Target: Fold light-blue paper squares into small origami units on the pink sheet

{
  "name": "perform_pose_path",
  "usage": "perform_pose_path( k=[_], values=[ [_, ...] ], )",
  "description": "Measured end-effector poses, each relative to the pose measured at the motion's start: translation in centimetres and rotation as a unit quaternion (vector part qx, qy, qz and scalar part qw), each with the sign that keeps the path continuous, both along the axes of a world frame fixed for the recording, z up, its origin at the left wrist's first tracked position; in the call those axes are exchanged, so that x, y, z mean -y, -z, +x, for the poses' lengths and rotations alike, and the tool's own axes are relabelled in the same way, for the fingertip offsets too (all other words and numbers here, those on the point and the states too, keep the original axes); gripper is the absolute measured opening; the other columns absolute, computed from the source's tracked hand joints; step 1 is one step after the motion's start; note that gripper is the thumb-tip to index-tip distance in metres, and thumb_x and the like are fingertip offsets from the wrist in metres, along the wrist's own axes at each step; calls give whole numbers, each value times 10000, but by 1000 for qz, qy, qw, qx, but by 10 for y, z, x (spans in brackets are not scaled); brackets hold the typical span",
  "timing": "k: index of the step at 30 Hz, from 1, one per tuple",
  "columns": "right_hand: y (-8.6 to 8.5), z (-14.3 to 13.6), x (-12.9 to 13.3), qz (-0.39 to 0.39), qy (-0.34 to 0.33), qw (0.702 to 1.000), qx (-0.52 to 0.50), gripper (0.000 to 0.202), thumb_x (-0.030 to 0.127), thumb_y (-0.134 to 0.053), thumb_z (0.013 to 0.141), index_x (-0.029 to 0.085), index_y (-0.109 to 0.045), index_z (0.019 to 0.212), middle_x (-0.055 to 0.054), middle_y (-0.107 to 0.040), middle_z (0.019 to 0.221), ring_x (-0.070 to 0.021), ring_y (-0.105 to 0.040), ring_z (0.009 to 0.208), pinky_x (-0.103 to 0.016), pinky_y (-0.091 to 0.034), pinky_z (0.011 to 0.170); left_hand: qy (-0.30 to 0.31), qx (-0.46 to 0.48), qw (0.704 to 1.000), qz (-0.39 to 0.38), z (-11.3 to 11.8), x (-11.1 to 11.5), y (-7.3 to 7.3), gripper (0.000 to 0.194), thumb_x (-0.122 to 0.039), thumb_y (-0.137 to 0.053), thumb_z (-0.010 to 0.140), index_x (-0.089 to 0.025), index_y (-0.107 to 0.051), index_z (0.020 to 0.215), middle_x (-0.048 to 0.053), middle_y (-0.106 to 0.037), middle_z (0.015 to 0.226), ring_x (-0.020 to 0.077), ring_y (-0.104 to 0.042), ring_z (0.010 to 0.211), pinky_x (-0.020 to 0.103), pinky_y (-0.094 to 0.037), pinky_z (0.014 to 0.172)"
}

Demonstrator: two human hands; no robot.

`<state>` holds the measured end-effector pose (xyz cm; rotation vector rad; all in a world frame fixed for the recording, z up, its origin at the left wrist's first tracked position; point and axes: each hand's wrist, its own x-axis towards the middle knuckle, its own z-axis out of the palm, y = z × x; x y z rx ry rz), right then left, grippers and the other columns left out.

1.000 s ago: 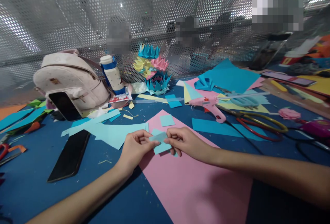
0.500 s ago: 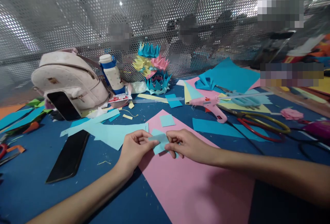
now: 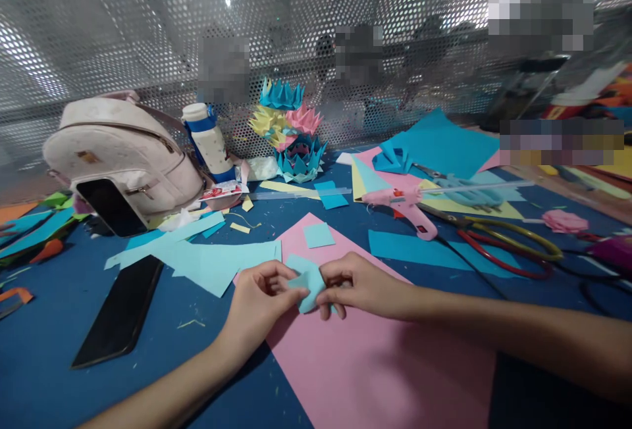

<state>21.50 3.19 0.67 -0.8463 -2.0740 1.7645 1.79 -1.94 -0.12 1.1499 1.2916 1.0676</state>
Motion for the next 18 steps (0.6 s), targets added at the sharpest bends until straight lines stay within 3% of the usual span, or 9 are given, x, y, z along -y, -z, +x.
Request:
perform_pose_path(
  k=[4, 8, 14, 18],
  values=[
    [6, 1, -1, 140, 0, 989, 55, 411, 378, -532, 906, 151, -565, 565, 16, -539, 471, -79, -457, 436, -193, -342, 471, 20, -14, 1000, 5, 3, 2, 0, 165, -207, -789, 629, -143, -643, 673, -27, -578, 527, 84, -505, 486, 187, -399, 494],
    [3, 3, 0, 254, -13, 965, 66, 476, 380, -450, 942, 156, -506, 526, 29, -452, 460, -69, -370, 426, -207, -257, 451, 34, -22, 999, -4, 5, 3, -2, 153, -209, -776, 651, -148, -636, 672, -25, -571, 531, 84, -495, 486, 190, -382, 488],
    [-2, 6, 1, 239, -53, 968, 64, 512, 316, -319, 991, 155, -551, 564, -19, -604, 552, -93, -508, 512, -214, -368, 565, 50, -25, 998, -7, 5, 3, -1, 150, -220, -775, 658, -151, -644, 684, -25, -565, 530, 90, -510, 489, 199, -385, 497],
    [3, 2, -2, 158, 42, 986, 28, 230, 332, -599, 866, 163, -600, 710, 16, -586, 574, -88, -481, 494, -196, -342, 483, 52, -37, 998, -13, 4, 4, -1, 144, -218, -773, 656, -152, -652, 696, -18, -579, 540, 100, -526, 503, 206, -399, 508]
  ],
)
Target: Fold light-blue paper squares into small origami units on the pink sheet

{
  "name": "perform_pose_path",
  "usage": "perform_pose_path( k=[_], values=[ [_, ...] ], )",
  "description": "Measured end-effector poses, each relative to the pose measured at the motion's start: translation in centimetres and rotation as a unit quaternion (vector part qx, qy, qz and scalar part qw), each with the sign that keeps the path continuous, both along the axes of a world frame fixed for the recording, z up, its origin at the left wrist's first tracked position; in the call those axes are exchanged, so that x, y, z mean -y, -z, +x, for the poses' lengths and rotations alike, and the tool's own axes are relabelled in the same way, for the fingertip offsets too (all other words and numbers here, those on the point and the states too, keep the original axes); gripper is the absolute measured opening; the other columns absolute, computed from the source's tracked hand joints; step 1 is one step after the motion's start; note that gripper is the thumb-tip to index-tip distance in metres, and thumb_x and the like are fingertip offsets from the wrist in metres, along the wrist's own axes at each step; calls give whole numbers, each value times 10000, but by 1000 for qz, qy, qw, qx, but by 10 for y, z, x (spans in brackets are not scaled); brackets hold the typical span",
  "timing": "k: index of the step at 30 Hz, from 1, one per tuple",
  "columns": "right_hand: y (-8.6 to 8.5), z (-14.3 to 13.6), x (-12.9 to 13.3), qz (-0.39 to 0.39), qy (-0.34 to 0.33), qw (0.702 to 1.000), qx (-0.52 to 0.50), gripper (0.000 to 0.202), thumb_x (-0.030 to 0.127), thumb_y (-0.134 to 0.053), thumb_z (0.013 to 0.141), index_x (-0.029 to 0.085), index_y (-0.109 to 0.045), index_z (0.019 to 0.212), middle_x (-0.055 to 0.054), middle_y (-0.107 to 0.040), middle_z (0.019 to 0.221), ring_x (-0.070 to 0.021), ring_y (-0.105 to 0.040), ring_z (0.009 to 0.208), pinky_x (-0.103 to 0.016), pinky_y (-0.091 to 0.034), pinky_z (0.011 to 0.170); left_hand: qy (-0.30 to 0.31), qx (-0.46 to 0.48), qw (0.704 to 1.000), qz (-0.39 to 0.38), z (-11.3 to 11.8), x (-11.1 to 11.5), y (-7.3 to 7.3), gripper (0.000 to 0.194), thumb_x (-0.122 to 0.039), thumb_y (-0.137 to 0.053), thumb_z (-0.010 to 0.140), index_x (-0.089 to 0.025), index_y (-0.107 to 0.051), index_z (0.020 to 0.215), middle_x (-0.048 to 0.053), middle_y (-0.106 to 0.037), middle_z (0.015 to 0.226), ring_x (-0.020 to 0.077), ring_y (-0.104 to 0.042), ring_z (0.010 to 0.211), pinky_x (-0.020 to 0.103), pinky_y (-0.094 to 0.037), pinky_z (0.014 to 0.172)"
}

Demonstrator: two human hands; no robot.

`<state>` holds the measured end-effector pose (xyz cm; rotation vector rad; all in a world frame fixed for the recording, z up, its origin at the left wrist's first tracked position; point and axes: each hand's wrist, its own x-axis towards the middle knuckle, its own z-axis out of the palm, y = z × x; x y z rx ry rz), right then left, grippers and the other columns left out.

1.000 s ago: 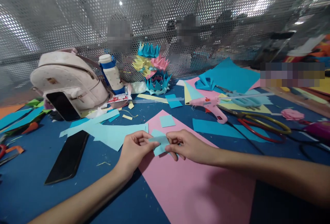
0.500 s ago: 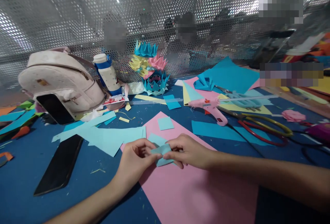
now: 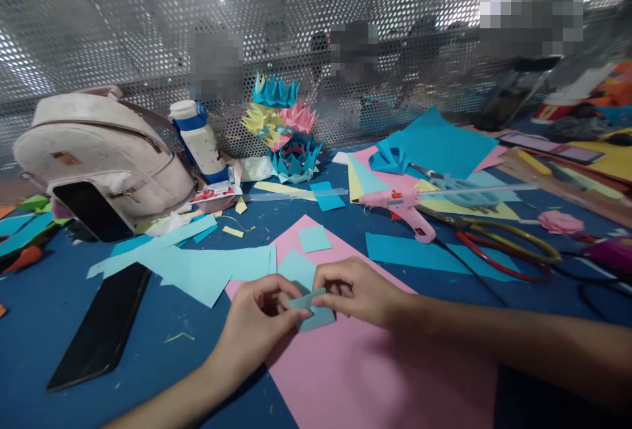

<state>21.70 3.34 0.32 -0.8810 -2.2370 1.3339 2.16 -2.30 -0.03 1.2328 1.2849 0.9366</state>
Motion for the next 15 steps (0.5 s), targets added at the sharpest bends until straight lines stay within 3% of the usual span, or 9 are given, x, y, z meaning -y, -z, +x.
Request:
perform_pose_path(
  k=[2, 5, 11, 15],
  values=[
    [3, -2, -1, -74, 44, 996, -35, 206, 308, -693, 782, 171, -570, 691, 35, -561, 552, -84, -479, 471, -187, -345, 450, -1, -4, 1000, -2, 0, 0, -1, 139, -203, -774, 647, -152, -653, 691, -21, -575, 532, 97, -517, 497, 203, -395, 501],
    [5, -3, 0, -131, 57, 988, -61, 219, 296, -644, 813, 175, -539, 663, 32, -555, 529, -93, -517, 467, -188, -376, 444, -6, 0, 1000, -5, 1, -1, -1, 136, -193, -772, 641, -153, -650, 685, -26, -568, 527, 94, -507, 494, 200, -388, 498],
    [7, 0, -1, -103, 46, 992, -54, 273, 306, -528, 900, 169, -564, 667, 19, -564, 515, -100, -549, 479, -200, -397, 474, -10, 1, 1000, -5, -1, -1, 2, 151, -213, -783, 633, -152, -661, 696, -26, -560, 528, 94, -496, 491, 205, -375, 497],
    [6, 1, -3, -127, 31, 989, -69, 249, 366, -621, 845, 164, -602, 701, 18, -583, 536, -108, -565, 494, -199, -410, 479, -17, 22, 1000, -3, -4, -3, 2, 172, -233, -794, 625, -146, -656, 678, -16, -570, 542, 100, -514, 502, 211, -394, 508]
  ],
)
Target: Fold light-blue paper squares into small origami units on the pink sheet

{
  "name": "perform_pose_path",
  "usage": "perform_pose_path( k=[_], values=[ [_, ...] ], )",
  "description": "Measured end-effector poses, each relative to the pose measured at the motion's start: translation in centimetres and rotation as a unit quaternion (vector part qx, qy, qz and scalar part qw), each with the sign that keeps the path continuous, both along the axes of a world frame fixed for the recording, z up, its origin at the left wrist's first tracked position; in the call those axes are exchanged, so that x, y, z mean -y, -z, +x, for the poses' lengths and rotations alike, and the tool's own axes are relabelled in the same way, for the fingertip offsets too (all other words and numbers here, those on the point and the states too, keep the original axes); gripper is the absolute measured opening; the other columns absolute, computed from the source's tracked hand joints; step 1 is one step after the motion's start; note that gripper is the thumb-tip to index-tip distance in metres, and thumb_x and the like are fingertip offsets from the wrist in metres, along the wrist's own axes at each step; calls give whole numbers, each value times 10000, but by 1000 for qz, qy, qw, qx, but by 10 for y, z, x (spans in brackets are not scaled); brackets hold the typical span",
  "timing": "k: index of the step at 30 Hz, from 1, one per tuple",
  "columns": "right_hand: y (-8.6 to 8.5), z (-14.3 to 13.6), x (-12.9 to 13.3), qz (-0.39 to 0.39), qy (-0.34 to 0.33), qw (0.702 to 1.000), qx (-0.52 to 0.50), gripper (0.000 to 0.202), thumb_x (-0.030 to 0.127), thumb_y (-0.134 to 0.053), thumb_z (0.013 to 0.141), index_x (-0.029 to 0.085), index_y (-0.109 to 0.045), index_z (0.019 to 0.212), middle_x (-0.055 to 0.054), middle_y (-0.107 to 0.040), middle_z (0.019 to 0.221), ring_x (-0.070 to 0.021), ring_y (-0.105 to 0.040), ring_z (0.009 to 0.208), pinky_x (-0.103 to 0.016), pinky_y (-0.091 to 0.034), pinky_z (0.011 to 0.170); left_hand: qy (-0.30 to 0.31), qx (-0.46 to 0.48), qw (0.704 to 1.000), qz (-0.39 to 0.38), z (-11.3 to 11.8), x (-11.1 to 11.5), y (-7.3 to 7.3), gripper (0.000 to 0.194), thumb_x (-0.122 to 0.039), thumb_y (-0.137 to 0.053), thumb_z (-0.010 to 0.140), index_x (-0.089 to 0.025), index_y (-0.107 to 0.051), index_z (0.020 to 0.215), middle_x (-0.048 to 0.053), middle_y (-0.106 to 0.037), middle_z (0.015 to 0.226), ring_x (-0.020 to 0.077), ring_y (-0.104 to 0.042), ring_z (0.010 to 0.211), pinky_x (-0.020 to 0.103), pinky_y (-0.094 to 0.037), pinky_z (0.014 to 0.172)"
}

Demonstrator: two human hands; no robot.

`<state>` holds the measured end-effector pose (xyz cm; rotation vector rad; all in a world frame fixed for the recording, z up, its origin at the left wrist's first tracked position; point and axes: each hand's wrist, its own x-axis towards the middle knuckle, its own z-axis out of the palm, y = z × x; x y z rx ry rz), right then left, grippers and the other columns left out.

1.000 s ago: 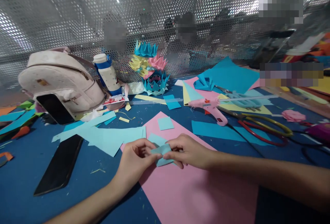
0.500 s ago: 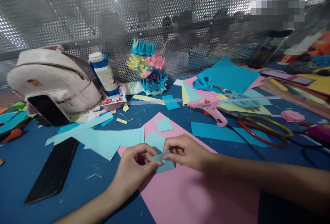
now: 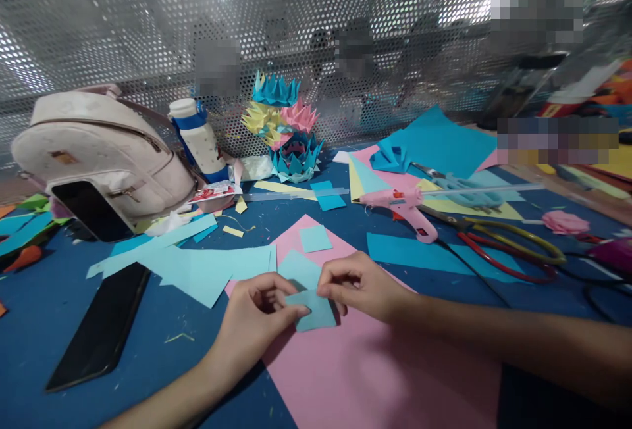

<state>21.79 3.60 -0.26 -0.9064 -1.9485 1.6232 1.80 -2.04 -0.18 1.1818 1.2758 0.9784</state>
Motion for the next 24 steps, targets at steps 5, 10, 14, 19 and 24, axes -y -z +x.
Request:
perform_pose_path(
  k=[5, 10, 14, 19, 24],
  values=[
    [-3, 1, 2, 51, -23, 997, 47, 361, 376, -639, 840, 163, -517, 574, 10, -604, 523, -84, -505, 460, -192, -334, 452, -17, 22, 1000, 0, -1, -3, 0, 185, -224, -802, 615, -144, -653, 691, -31, -549, 521, 89, -497, 485, 199, -394, 499],
    [-4, 1, 5, 76, -35, 995, 53, 422, 425, -597, 870, 170, -471, 557, 20, -573, 481, -76, -455, 434, -201, -315, 466, -21, 19, 1000, 11, -1, -2, -2, 185, -224, -804, 608, -147, -649, 672, -33, -543, 505, 89, -492, 467, 194, -394, 477],
    [-1, 1, 3, 81, -45, 994, 51, 374, 439, -662, 817, 171, -493, 617, 31, -572, 520, -81, -463, 468, -206, -309, 484, -34, 28, 999, 7, -2, -3, -4, 193, -233, -807, 605, -148, -648, 673, -33, -558, 509, 81, -489, 469, 184, -403, 476],
    [-3, 1, 2, 123, -53, 989, 57, 384, 402, -602, 866, 160, -488, 591, 40, -476, 541, -72, -347, 496, -214, -254, 476, -36, 55, 998, -18, -1, -3, -8, 220, -199, -825, 574, -140, -631, 660, -46, -552, 492, 63, -473, 459, 164, -386, 472],
    [-9, 1, 4, 17, -74, 997, -13, 401, 479, -537, 901, 161, -506, 659, 29, -490, 555, -77, -417, 472, -207, -332, 462, -25, 86, 996, -16, -6, -4, -8, 226, -224, -815, 633, -146, -622, 721, -53, -575, 516, 63, -511, 480, 165, -414, 512]
  ],
)
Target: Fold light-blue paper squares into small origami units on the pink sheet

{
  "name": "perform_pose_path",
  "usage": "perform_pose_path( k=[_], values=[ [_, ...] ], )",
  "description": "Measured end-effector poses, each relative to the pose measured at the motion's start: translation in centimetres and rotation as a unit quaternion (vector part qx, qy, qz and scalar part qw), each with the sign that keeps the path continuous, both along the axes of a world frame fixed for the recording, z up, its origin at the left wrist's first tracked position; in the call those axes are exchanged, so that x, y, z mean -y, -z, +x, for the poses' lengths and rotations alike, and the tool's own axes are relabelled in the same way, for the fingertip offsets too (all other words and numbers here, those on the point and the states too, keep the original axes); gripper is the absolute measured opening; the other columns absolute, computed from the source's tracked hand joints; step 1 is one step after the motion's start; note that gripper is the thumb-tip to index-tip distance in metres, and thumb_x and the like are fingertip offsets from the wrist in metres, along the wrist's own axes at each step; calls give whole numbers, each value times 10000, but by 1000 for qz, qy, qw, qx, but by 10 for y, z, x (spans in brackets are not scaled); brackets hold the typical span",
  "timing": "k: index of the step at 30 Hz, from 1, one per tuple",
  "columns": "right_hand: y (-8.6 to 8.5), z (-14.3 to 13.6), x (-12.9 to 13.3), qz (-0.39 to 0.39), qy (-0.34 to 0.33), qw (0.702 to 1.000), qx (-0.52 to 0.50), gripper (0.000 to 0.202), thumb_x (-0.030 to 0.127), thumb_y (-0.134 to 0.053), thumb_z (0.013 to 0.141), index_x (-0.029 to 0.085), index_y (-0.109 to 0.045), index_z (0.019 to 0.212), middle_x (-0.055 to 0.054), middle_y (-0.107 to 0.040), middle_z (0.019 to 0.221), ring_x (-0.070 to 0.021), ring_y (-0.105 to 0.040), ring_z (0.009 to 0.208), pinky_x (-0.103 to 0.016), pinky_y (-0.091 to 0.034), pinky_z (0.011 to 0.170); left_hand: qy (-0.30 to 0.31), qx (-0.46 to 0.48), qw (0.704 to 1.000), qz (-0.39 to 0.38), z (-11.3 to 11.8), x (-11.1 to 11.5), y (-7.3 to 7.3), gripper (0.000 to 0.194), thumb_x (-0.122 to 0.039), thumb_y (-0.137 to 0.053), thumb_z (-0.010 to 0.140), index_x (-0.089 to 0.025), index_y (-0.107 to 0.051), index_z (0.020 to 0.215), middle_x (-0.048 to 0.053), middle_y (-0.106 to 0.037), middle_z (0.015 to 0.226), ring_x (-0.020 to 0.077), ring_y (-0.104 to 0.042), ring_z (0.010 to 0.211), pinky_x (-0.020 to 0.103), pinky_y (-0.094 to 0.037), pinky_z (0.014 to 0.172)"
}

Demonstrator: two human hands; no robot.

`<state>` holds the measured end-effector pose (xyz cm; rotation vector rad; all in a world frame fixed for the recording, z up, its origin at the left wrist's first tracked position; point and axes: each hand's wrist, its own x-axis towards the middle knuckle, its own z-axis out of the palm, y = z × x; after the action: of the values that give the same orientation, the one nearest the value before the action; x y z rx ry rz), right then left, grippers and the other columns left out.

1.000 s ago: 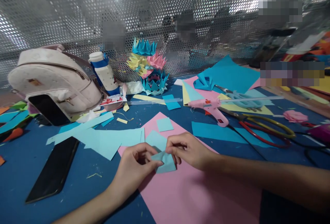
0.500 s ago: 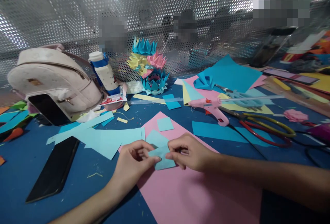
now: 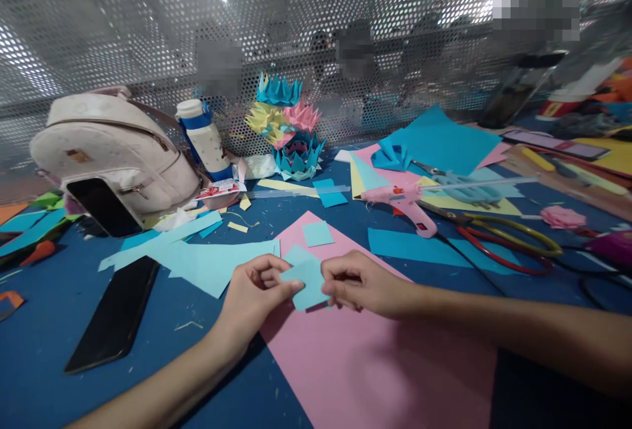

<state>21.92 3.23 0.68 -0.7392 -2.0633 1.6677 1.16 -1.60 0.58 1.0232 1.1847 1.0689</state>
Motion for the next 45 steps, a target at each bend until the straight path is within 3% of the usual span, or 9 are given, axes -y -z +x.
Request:
perform_pose_path(
  k=[3, 8, 13, 23, 27, 33, 36, 39, 45],
  values=[
    [-2, 0, 0, -24, 25, 998, -49, 346, 471, -469, 945, 160, -561, 826, 11, -527, 636, -103, -498, 545, -219, -403, 514, 27, 11, 1000, -4, -5, -2, 1, 248, -240, -801, 672, -153, -624, 823, -37, -624, 574, 84, -568, 527, 188, -438, 566],
    [-5, -1, -2, 74, 57, 994, -50, 296, 448, -529, 928, 195, -560, 1076, -56, -545, 1047, -129, -512, 796, -250, -435, 695, 68, 6, 998, -1, -5, -2, 4, 278, -314, -766, 717, -162, -550, 801, -28, -634, 561, 93, -557, 506, 188, -391, 544],
    [-6, -2, 0, 153, 18, 987, -54, 226, 411, -595, 900, 186, -575, 898, -55, -524, 1026, -172, -510, 945, -296, -425, 822, 78, -14, 996, 33, -2, -2, 8, 325, -383, -713, 771, -176, -465, 734, -112, -418, 448, 42, -297, 417, 170, -207, 467],
    [-7, -1, 3, 212, 16, 976, -47, 227, 307, -584, 918, 171, -577, 736, -57, -555, 1077, -184, -516, 1036, -336, -414, 899, 36, -28, 996, 77, -2, 2, 6, 318, -405, -671, 807, -176, -463, 734, -48, -515, 631, 81, -408, 548, 200, -295, 534],
    [-8, -1, 7, 206, 7, 976, -67, 181, 267, -528, 947, 179, -627, 824, -54, -598, 1005, -173, -540, 979, -331, -434, 875, 41, -29, 996, 80, -2, 2, 6, 342, -430, -687, 786, -180, -462, 726, -58, -481, 593, 81, -407, 523, 199, -294, 512],
    [0, -3, 9, 70, -10, 994, -79, 303, 202, -406, 979, 241, -528, 1254, -18, -583, 910, -101, -553, 664, -241, -470, 605, 61, -40, 995, 69, -3, 1, 7, 366, -476, -666, 797, -189, -446, 736, -124, -309, 447, 52, -247, 412, 175, -184, 442],
    [-1, -3, 7, 147, -13, 988, -45, 234, 124, -513, 908, 209, -660, 1069, -17, -597, 890, -113, -549, 735, -245, -446, 672, 92, -49, 992, 70, -3, 1, 8, 370, -465, -678, 790, -186, -445, 720, -138, -270, 420, 40, -186, 396, 166, -141, 426],
    [-3, -4, 4, 183, 10, 982, -41, 64, 170, -627, 857, 159, -680, 823, -12, -570, 798, -135, -532, 763, -255, -425, 694, 105, -32, 992, 67, -1, 2, 7, 337, -440, -672, 797, -188, -456, 741, -123, -362, 403, 44, -297, 359, 154, -242, 416],
    [-4, -4, 3, 151, 34, 987, -32, 286, 412, -591, 899, 150, -671, 820, -28, -479, 866, -142, -486, 760, -254, -430, 640, 165, 12, 985, 43, 0, 4, 3, 272, -398, -574, 860, -165, -503, 980, 27, -668, 611, 169, -647, 555, 293, -522, 600]
  ],
)
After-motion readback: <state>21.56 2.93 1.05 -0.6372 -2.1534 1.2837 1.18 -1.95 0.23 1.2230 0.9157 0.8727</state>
